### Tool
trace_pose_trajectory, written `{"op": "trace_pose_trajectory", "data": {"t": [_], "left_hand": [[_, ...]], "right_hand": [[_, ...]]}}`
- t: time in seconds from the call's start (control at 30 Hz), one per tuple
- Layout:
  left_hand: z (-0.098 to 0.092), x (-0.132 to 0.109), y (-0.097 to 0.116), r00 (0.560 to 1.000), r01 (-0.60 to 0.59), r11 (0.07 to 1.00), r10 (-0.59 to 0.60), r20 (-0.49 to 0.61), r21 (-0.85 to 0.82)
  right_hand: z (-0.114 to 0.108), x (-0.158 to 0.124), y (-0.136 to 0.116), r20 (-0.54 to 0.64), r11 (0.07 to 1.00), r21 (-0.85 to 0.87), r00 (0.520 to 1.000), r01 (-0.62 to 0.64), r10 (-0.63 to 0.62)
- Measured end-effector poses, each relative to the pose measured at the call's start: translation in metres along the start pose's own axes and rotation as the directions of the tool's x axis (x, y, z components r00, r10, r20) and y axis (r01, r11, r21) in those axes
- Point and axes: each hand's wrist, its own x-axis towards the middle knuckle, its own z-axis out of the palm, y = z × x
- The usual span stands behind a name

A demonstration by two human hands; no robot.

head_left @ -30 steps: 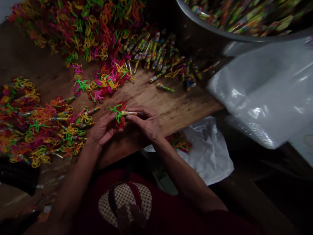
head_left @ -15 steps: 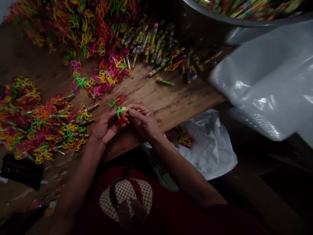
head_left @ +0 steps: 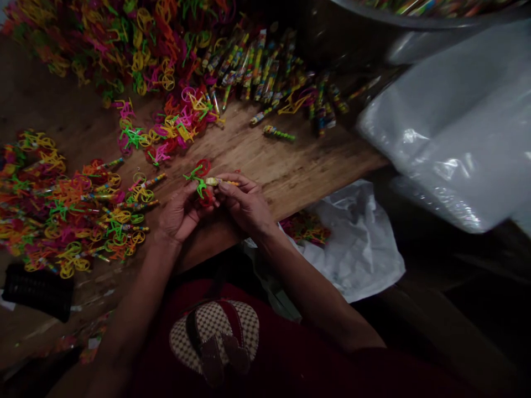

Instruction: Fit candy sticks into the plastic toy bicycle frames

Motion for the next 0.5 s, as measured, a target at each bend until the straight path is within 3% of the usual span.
{"op": "trace_pose_trajectory", "data": {"t": [0.27, 0.5], "left_hand": [[-0.006, 0.003, 0.0, 1.0, -0.01, 0.993, 0.01, -0.004, 0.115], [-0.01, 0.001, 0.006, 0.996, -0.08, 0.968, 0.089, -0.028, 0.239]], "right_hand": [[-0.003, -0.001, -0.003, 0.047, 0.997, -0.073, 0.998, -0.027, 0.03], [-0.006, -0.008, -0.002, 0.069, 0.902, -0.383, 0.979, 0.201, -0.189]]}}
